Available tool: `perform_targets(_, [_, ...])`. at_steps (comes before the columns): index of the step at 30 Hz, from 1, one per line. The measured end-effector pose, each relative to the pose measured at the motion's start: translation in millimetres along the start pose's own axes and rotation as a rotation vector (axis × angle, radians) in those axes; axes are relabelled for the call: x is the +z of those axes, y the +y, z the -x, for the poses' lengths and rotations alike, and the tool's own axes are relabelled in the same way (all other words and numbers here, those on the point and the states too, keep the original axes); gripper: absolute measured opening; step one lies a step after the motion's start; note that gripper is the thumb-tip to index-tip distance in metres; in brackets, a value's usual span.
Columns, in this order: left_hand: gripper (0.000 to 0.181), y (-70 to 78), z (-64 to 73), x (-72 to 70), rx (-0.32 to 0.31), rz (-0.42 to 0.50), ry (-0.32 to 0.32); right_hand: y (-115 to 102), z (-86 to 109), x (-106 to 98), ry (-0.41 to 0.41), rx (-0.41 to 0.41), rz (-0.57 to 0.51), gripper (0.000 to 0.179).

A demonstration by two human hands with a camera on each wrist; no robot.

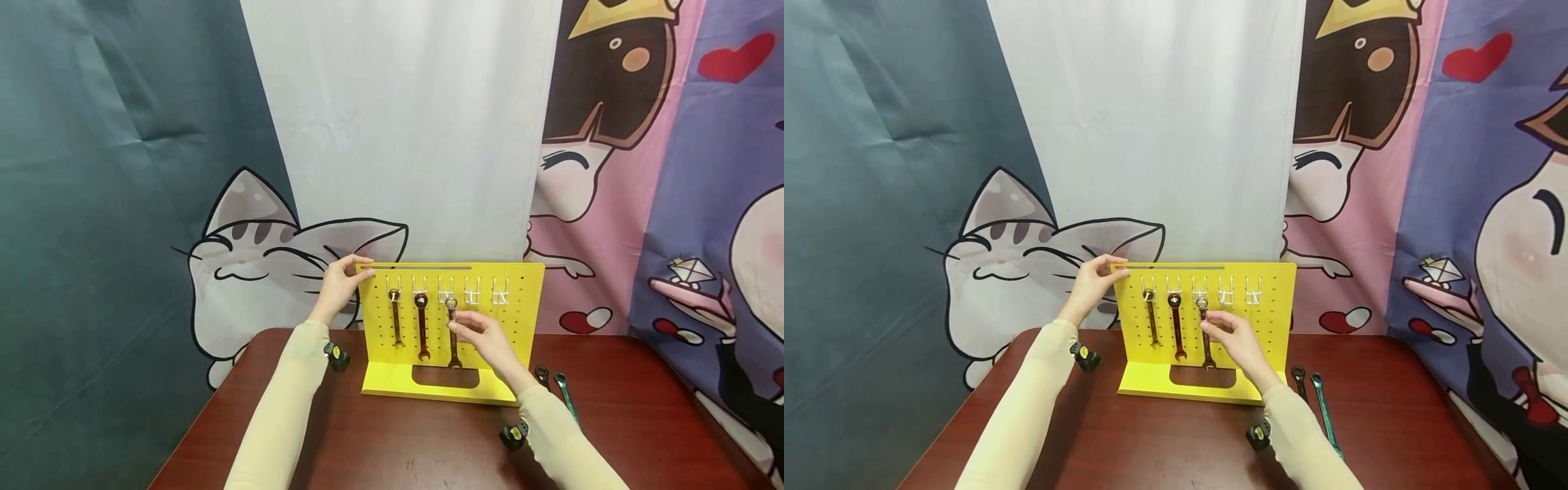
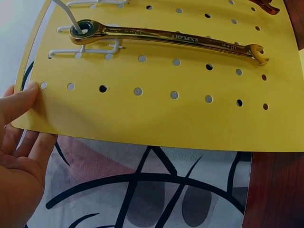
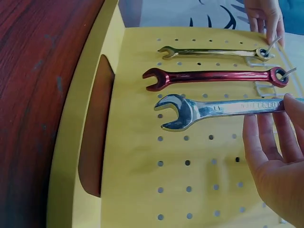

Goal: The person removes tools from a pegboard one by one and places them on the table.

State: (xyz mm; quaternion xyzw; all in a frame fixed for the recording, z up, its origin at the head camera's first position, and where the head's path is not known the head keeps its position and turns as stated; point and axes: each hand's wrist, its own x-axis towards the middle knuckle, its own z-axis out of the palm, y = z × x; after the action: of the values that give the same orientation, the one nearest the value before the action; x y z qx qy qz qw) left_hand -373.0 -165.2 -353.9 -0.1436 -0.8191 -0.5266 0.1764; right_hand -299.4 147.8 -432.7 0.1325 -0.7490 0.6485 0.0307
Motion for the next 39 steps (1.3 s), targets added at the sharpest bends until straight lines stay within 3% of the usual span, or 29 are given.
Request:
perform_targets(11, [0.022, -1.5, -0.6, -1.1, 0.004, 0.008, 0.006, -29.7, 11.5, -11.2, -0.005, -0.053, 0.038, 0.041])
perform_targets(26, [0.022, -0.5, -0.3, -1.4, 0.001, 0.004, 0.007, -64.6, 26.1, -45.8, 0.060, -0.122, 0.101, 0.043])
perform_targets(39, [0.024, 0.6, -0.9, 0.1, 0.003, -0.004, -0.002, -80.0, 52.5, -95.8, 0.125, -0.149, 0.081, 0.030])
